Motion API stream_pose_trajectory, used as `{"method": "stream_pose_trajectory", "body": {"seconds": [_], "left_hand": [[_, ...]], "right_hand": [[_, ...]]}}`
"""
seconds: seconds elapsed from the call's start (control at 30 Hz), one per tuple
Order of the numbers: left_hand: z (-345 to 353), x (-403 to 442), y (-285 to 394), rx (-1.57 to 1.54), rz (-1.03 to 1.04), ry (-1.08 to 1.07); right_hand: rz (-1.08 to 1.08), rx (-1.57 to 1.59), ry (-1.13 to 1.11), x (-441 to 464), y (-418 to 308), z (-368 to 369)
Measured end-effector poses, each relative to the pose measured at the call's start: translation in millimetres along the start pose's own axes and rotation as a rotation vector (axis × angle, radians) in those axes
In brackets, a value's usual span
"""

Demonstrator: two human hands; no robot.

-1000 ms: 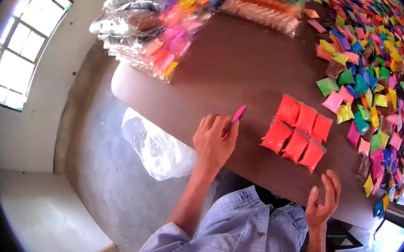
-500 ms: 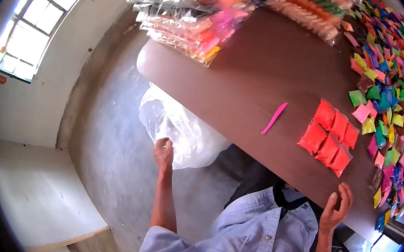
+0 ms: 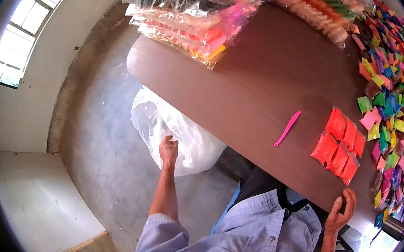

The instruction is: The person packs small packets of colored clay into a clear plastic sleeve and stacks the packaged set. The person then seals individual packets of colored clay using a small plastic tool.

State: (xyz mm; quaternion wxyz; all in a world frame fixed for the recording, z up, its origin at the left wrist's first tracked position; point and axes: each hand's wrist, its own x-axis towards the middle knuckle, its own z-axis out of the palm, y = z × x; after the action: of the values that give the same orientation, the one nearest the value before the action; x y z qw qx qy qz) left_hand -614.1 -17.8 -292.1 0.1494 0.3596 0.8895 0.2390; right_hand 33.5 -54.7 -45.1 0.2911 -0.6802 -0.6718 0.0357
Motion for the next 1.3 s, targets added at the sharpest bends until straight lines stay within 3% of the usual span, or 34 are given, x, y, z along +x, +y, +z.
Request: {"method": "stream_pose_trajectory", "body": {"seconds": [0.1, 0.13, 0.2, 0.23, 0.33, 0.53, 0.6, 0.7, 0.73, 0.83, 0.9, 0.93, 0.97, 1.03, 1.1, 1.17, 1.2, 1.27, 1.3], "left_hand": [[-9, 9, -13, -0.233, -0.004, 0.117], [-21, 10, -10, -0.176, 0.026, 0.182], [-51, 8, -4, -0.367, -0.12, 0.194], [-83, -6, 33, -0.528, -0.224, 0.169], [-118, -12, 16, -0.741, -0.228, 0.298], [-213, -49, 65, -0.846, -0.295, 0.463], [-234, -66, 90, -1.101, -0.154, 0.401], [-255, -87, 146, -1.175, 0.099, 0.341], [-262, -96, 171, -1.189, 0.183, 0.306], [-266, -124, 242, -1.349, 0.269, 0.246], [-247, -151, 289, -1.404, 0.273, 0.229], [-239, -163, 306, -1.443, 0.258, 0.237], [-238, -171, 307, -1.391, 0.344, -0.061], [-208, -192, 328, -1.401, 0.408, -0.284], [-177, -223, 350, -1.37, 0.421, -0.521], [-161, -257, 369, -1.314, 0.221, -0.663], [-151, -263, 368, -1.317, 0.222, -0.702], [-129, -272, 363, -0.933, 0.586, -0.642], [-133, -280, 367, -0.92, 0.486, -0.695]], "right_hand": [[0.01, -0.005, 0.008, -2, 3, -1], [0.011, -0.004, -0.002, -2, 3, -1], [0.004, 0.008, -0.013, -1, 4, -1], [0.003, 0.018, 0.001, -2, 5, 0], [-0.001, 0.036, 0.01, -3, 6, 0], [0.006, 0.1, 0.014, -4, 10, -1], [0.018, 0.111, 0.022, -6, 10, -5], [0.057, 0.196, 0.056, -6, 1, -15], [-0.021, 0.215, 0.041, -2, -15, -23], [-0.142, 0.389, -0.052, 15, -65, -31], [-0.086, 0.614, -0.236, 34, -95, -25], [0.08, 0.8, -0.289, 34, -106, -13], [0.246, 0.983, -0.33, 35, -116, -3], [0.369, 1.264, -0.413, 52, -144, -6], [0.365, 1.237, -0.462, 56, -142, -13], [0.4, 1.102, -0.407, 60, -134, -24], [0.53, 1.31, -0.236, 56, -122, -22], [0.649, 1.503, -0.032, 54, -106, -30], [0.496, 1.488, 0.011, 55, -101, -36]]}}
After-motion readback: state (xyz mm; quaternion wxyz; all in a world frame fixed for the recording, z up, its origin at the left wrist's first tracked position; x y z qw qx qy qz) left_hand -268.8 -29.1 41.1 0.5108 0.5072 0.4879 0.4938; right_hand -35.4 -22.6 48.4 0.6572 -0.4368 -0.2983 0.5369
